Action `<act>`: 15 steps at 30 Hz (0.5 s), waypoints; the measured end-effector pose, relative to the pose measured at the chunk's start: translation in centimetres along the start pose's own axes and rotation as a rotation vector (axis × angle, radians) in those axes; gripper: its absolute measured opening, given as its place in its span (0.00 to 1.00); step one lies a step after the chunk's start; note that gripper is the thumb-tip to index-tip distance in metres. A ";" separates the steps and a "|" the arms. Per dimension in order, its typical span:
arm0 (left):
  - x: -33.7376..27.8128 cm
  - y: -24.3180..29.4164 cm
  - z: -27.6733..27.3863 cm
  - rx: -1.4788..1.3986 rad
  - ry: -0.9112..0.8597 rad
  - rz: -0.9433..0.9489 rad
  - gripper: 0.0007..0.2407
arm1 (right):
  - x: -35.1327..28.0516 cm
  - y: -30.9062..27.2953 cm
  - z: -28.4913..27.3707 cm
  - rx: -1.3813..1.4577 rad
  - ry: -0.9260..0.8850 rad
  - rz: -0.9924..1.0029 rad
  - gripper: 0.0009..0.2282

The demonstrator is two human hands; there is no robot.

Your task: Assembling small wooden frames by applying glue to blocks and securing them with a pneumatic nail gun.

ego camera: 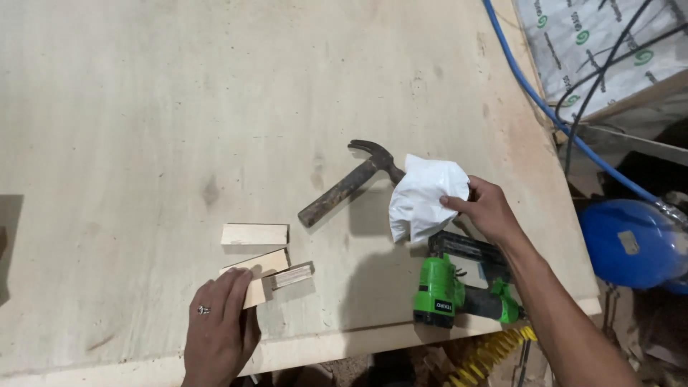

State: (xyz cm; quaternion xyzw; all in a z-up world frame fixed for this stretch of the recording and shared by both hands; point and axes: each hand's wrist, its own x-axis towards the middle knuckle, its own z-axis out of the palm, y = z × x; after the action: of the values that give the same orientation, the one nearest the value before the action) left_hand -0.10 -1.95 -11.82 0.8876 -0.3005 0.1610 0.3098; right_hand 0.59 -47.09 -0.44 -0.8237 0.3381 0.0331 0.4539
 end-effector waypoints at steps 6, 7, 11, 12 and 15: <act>0.1 0.4 -0.4 -0.037 -0.028 -0.032 0.21 | -4.7 -3.5 3.4 -0.028 -0.022 -0.167 0.07; 0.1 0.4 -0.4 -0.031 -0.021 -0.029 0.21 | -5.4 -3.9 4.2 -0.070 -0.026 -0.094 0.07; 0.5 0.7 -1.0 -0.046 -0.035 -0.031 0.20 | -6.5 -1.9 6.6 0.176 -0.094 0.039 0.08; 0.7 0.8 -1.2 -0.066 -0.037 -0.029 0.20 | -5.7 0.3 6.9 0.266 -0.114 -0.077 0.07; 0.4 1.0 -1.4 -0.095 -0.046 -0.039 0.19 | -5.4 1.7 7.0 0.367 -0.134 -0.106 0.09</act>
State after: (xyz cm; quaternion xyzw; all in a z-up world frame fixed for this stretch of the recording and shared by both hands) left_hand -0.51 -1.82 -10.11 0.8810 -0.2975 0.1199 0.3477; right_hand -2.82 -39.46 -3.83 -0.7397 0.2639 0.0018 0.6190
